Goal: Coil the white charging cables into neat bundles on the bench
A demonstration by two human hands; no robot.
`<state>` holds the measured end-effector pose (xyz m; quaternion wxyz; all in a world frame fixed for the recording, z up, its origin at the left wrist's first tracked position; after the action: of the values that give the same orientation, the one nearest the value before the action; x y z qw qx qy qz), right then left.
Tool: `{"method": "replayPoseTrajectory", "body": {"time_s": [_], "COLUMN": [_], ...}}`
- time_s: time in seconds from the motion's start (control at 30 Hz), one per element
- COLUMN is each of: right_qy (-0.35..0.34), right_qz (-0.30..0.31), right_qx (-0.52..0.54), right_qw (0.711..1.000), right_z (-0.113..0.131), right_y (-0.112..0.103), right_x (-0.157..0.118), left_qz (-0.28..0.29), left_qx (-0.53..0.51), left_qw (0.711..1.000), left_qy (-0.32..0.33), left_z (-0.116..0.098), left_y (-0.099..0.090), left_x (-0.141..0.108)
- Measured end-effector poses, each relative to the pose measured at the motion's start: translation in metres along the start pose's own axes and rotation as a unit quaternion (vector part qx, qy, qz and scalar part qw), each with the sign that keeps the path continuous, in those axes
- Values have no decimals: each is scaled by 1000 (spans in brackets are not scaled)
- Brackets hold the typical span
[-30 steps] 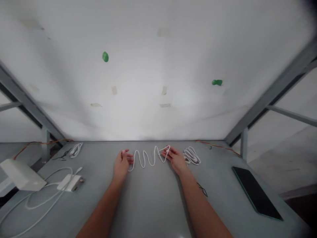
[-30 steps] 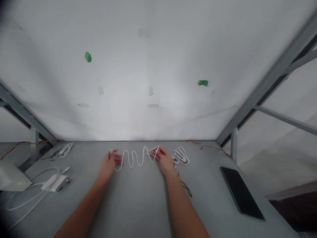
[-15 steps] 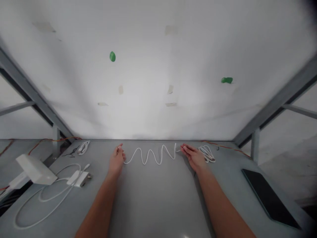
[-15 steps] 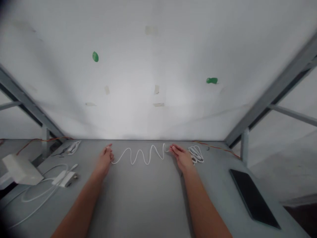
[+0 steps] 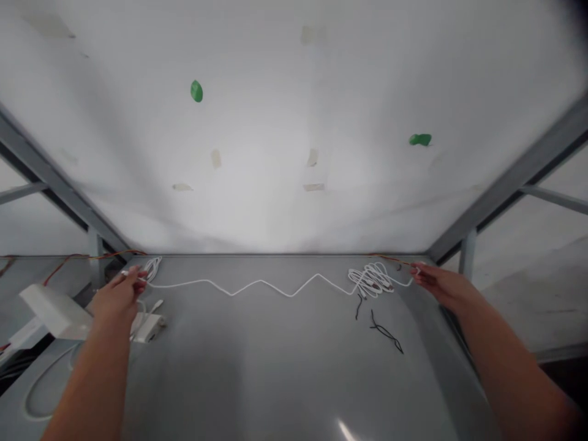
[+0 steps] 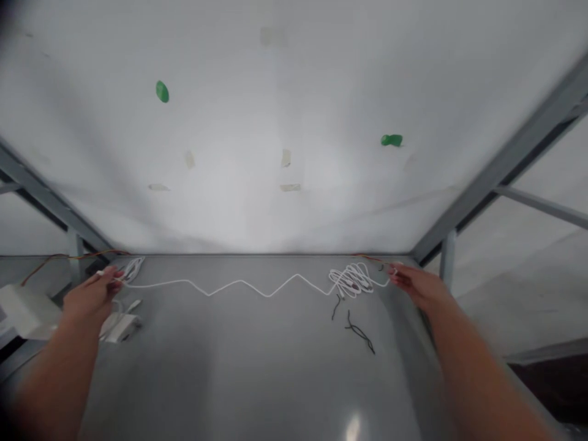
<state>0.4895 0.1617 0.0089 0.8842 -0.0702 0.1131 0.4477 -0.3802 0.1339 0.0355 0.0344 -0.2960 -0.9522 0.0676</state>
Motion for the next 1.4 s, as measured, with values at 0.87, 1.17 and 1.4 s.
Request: {"method": "replayPoseTrajectory", "body": {"time_s": [0.87,1.17,1.4], "right_qy": [-257,-205,-216], "right_qz": [346,390,384], "right_qx": [-102,-48,-57], "right_qw": [897,897,896], "right_z": [-60,-67,-65], "right_y": [265,268,267], "right_x": [-199,-197,-198], "left_qz": [486,495,498], "left_qx": [-6,-29,-20], "left_qw": [818,829,822], "left_qy": [308,260,273], "left_z": [-20,-11,-15], "left_y": [199,202,201], "left_x": [-277,-274,-276]}}
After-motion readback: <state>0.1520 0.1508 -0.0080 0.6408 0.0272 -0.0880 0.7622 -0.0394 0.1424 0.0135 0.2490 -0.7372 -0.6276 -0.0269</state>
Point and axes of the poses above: each hand's wrist, its own x-axis towards the middle knuckle, its own y-axis out of the palm, z = x × y, the point moved 8 cm from there along x, towards the middle knuckle, and after that the axes turned 1 degree about -x, right-handed, at the moved point
